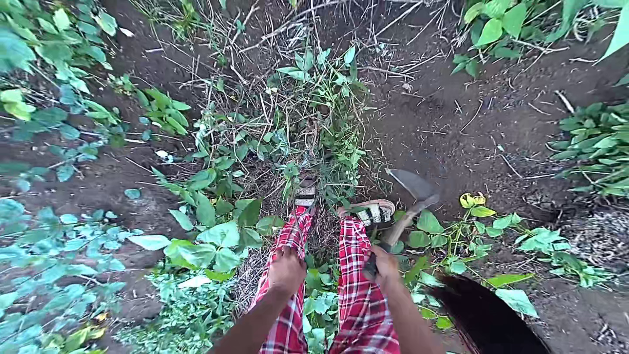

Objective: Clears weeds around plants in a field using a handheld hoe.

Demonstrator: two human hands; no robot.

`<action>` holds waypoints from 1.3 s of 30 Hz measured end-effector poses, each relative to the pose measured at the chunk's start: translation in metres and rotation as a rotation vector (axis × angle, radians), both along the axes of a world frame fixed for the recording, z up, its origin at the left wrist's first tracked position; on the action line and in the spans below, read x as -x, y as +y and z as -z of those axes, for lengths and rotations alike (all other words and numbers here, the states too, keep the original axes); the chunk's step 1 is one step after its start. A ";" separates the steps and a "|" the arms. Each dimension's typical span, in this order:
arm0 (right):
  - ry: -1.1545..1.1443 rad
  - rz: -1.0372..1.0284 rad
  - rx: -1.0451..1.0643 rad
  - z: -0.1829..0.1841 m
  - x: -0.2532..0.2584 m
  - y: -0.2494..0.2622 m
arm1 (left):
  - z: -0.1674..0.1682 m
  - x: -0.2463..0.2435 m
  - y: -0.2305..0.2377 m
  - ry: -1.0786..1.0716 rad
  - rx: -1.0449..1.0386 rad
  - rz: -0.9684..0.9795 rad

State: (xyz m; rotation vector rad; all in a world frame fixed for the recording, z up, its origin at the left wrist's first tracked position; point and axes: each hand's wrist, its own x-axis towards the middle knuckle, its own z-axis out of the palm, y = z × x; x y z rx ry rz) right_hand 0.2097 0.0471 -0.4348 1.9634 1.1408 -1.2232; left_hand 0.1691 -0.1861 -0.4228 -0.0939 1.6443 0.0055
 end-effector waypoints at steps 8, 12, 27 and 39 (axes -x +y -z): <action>-0.019 -0.683 0.395 -0.006 0.057 -0.105 | 0.001 -0.014 0.006 -0.005 -0.024 0.006; -0.113 -0.802 0.188 -0.043 0.022 -0.015 | -0.001 -0.005 0.008 0.019 -0.042 -0.048; 0.010 -0.868 0.143 -0.072 0.139 -0.005 | -0.034 0.015 -0.008 0.264 -0.106 -0.616; -0.415 -1.507 -0.350 -0.198 0.227 0.192 | -0.111 0.014 -0.071 0.165 0.210 -0.945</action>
